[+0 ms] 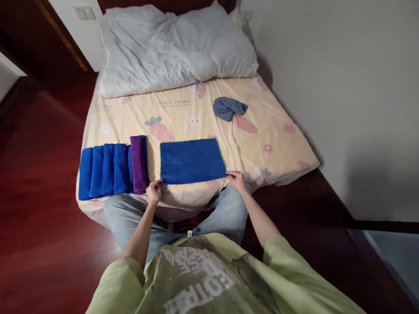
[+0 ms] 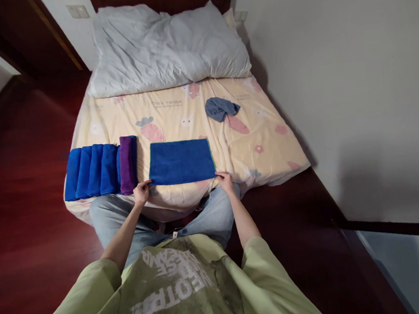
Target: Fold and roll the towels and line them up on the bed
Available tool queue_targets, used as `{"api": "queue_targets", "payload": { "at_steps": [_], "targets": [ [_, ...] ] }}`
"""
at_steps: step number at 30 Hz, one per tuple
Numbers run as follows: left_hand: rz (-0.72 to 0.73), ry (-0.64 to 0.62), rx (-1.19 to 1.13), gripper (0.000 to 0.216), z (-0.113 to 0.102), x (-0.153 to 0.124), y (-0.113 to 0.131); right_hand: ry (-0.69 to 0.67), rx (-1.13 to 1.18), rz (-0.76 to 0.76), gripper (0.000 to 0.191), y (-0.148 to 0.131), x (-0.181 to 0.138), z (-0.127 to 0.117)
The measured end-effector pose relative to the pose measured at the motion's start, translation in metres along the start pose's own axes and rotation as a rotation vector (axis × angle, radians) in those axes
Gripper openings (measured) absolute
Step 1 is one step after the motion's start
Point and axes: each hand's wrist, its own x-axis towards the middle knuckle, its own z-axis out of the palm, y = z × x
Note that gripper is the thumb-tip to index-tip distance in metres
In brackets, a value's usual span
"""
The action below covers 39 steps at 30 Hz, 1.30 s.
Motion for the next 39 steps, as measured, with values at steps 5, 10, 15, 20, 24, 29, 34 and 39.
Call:
{"api": "queue_targets", "payload": {
  "at_steps": [5,10,15,20,24,29,34,39],
  "targets": [
    [0.057,0.000,-0.028,0.042,-0.002,-0.002,-0.008,-0.057,0.142,-0.014,0.035,0.008,-0.003,-0.010],
    [0.019,0.029,-0.013,0.037,0.003,0.000,-0.010,-0.092,0.172,0.010,0.034,0.012,0.000,-0.013],
    [-0.066,0.053,-0.027,0.029,0.007,0.008,-0.006,-0.042,0.236,0.036,0.039,0.007,0.011,-0.007],
    [-0.084,0.071,-0.048,0.027,0.009,0.017,-0.001,-0.036,0.205,0.101,0.046,-0.001,0.020,-0.003],
    [-0.114,0.093,-0.014,0.024,0.013,0.026,0.001,0.010,0.142,0.133,0.042,-0.003,0.029,0.003],
    [-0.166,0.093,0.011,0.023,0.018,0.036,0.001,0.070,0.054,0.163,0.041,0.001,0.042,0.012],
    [-0.197,0.069,0.053,0.022,0.020,0.039,-0.002,0.079,-0.007,0.177,0.042,0.008,0.045,0.018],
    [-0.196,0.064,0.044,0.023,0.022,0.040,-0.003,0.099,-0.044,0.173,0.041,0.011,0.044,0.020]
  ]
}}
